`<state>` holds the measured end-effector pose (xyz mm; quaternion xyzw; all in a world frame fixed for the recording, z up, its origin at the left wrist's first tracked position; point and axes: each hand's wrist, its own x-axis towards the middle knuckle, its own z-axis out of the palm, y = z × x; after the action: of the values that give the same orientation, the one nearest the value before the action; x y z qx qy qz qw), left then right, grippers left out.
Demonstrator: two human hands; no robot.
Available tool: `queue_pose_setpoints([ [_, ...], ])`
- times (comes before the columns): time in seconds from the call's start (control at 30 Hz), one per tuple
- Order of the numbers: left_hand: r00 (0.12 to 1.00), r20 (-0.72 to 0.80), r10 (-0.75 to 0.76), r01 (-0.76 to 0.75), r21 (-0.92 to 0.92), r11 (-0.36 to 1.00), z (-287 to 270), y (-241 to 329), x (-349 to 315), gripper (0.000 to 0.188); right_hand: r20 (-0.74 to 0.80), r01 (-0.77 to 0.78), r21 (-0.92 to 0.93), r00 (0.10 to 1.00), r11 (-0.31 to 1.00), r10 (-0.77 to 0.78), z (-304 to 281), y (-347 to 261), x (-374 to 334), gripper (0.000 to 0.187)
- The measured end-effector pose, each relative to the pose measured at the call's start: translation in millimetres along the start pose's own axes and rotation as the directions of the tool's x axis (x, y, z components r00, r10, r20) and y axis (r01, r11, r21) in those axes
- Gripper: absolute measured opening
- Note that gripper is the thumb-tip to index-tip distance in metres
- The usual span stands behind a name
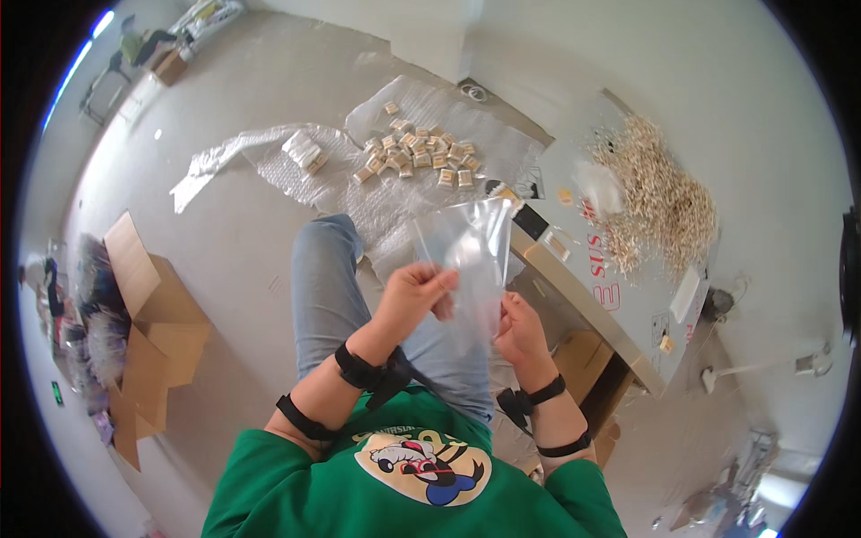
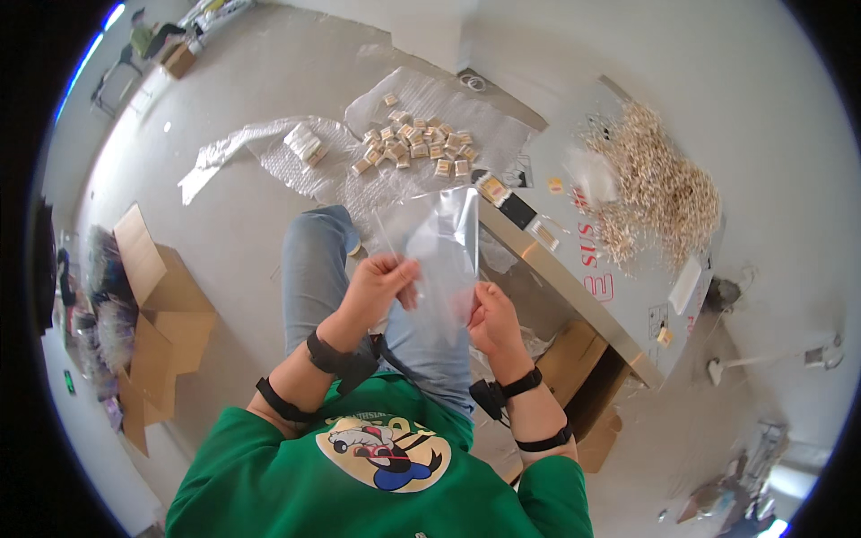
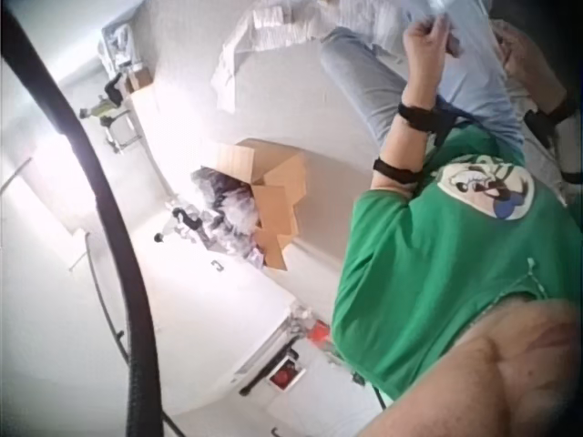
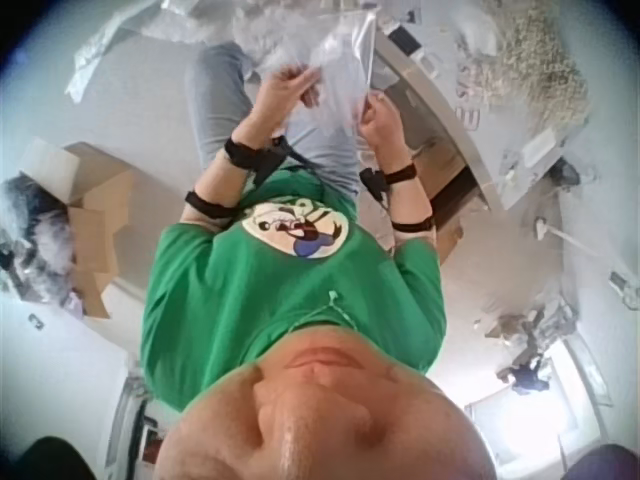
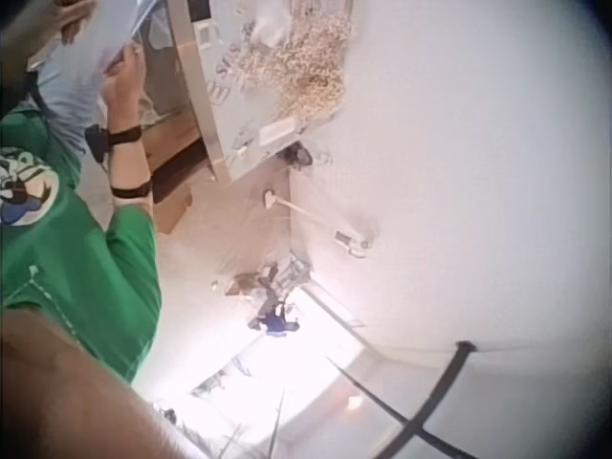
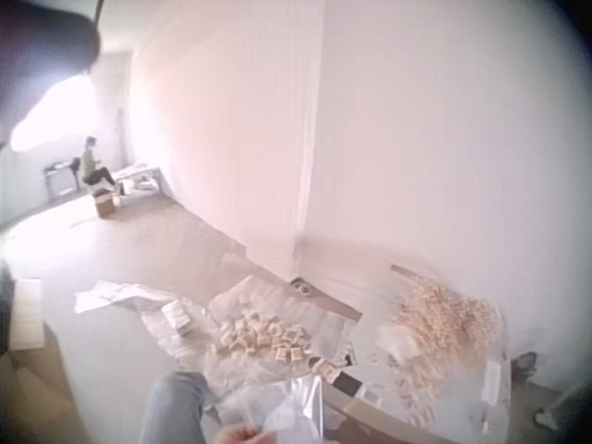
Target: Bagging multiple small rectangular packs of cotton swabs into a clear plastic bag.
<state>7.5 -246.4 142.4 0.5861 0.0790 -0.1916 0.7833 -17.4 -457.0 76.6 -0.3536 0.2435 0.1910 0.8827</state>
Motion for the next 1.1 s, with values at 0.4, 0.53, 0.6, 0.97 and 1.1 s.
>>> queue_pose_setpoints([
  [0.4, 0.865, -0.48, 0.147, -0.354, -0.374, 0.857, -142, 2, 9, 0.03, 0.842, 0.835, -0.538, 0.539, -0.119, -0.022, 236, 71, 47, 0.052],
  [0.53, 0.861, -0.474, 0.183, -0.392, -0.39, 0.833, -180, 9, 4, 0.023, 0.675, 0.646, -0.726, 0.735, 0.235, 0.063, 225, 101, 90, 0.054],
  [0.6, 0.885, -0.415, 0.209, -0.37, -0.358, 0.857, -194, 14, -6, 0.021, 0.569, 0.496, -0.752, 0.821, 0.434, 0.048, 239, 110, 88, 0.053],
  [0.97, 0.902, -0.4, 0.165, -0.245, -0.159, 0.956, -219, 19, -6, 0.013, 0.815, 0.749, -0.569, 0.57, -0.34, -0.108, 286, 106, 69, 0.044],
  [1.1, 0.894, -0.425, 0.142, -0.236, -0.178, 0.955, -221, 4, 26, 0.017, 0.688, 0.685, -0.726, 0.724, -0.064, -0.054, 284, 108, 90, 0.041],
])
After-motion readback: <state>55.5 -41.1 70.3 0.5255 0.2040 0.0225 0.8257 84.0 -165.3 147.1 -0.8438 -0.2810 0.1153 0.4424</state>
